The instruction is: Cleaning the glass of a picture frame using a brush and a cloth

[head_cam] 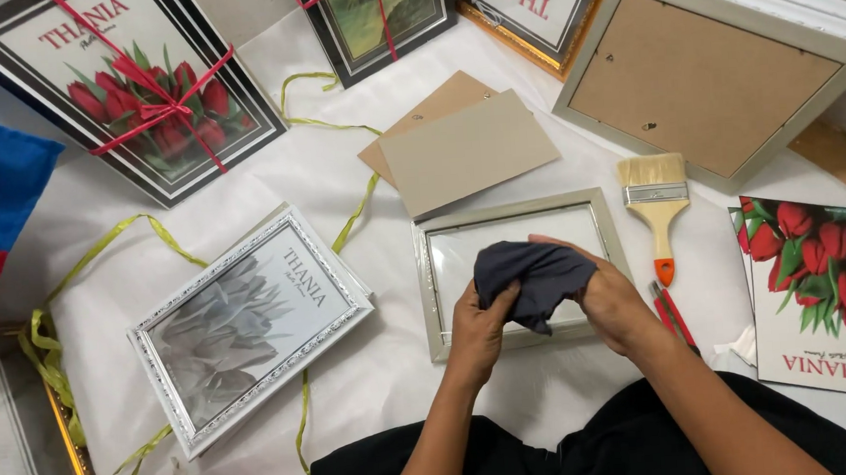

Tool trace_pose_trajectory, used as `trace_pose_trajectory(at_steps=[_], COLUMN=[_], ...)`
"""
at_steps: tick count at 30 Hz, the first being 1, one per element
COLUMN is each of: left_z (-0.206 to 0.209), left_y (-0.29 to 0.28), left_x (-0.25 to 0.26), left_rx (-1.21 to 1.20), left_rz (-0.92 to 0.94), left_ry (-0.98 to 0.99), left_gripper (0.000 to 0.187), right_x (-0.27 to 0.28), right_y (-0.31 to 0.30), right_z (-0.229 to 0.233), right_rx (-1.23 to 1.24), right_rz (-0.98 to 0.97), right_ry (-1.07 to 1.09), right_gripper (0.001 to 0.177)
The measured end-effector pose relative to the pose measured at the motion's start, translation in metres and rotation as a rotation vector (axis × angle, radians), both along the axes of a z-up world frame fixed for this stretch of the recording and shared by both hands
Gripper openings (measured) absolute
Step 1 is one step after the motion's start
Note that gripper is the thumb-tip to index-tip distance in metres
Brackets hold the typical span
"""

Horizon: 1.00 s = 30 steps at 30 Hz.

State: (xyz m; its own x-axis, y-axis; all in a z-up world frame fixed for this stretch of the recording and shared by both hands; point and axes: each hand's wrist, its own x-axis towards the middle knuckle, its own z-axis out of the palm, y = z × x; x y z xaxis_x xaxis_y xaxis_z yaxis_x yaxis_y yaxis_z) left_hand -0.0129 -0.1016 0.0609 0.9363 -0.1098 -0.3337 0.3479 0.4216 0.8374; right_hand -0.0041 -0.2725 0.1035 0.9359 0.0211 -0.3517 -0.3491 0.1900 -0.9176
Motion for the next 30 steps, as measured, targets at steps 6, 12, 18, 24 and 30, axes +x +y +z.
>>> trace_pose_trajectory(at_steps=[6, 12, 18, 24, 30], left_z=[0.005, 0.018, -0.02, 0.017, 0.024], left_y=[0.0, -0.004, 0.005, 0.01, 0.014], left_x=[0.012, 0.01, 0.015, 0.009, 0.005], left_rx=[-0.118, -0.278, -0.254, -0.283, -0.404], left_rz=[0.168, 0.168, 0.175, -0.001, -0.12], left_ry=[0.028, 0.113, 0.192, 0.345, 0.374], left_gripper=[0.028, 0.021, 0.03, 0.05, 0.052], right_x=[0.008, 0.002, 0.008, 0.002, -0.002], right_y=[0.01, 0.029, 0.005, 0.007, 0.01], right_z=[0.023, 0.011, -0.03, -0.023, -0.004], right_rx=[0.091, -0.18, -0.156, -0.072, -0.041], right_rz=[-0.025, 0.055, 0.087, 0.13, 0.21], right_ry=[0.092, 0.066, -0.022, -0.08, -0.157], right_gripper=[0.085, 0.074, 0.031, 0.035, 0.033])
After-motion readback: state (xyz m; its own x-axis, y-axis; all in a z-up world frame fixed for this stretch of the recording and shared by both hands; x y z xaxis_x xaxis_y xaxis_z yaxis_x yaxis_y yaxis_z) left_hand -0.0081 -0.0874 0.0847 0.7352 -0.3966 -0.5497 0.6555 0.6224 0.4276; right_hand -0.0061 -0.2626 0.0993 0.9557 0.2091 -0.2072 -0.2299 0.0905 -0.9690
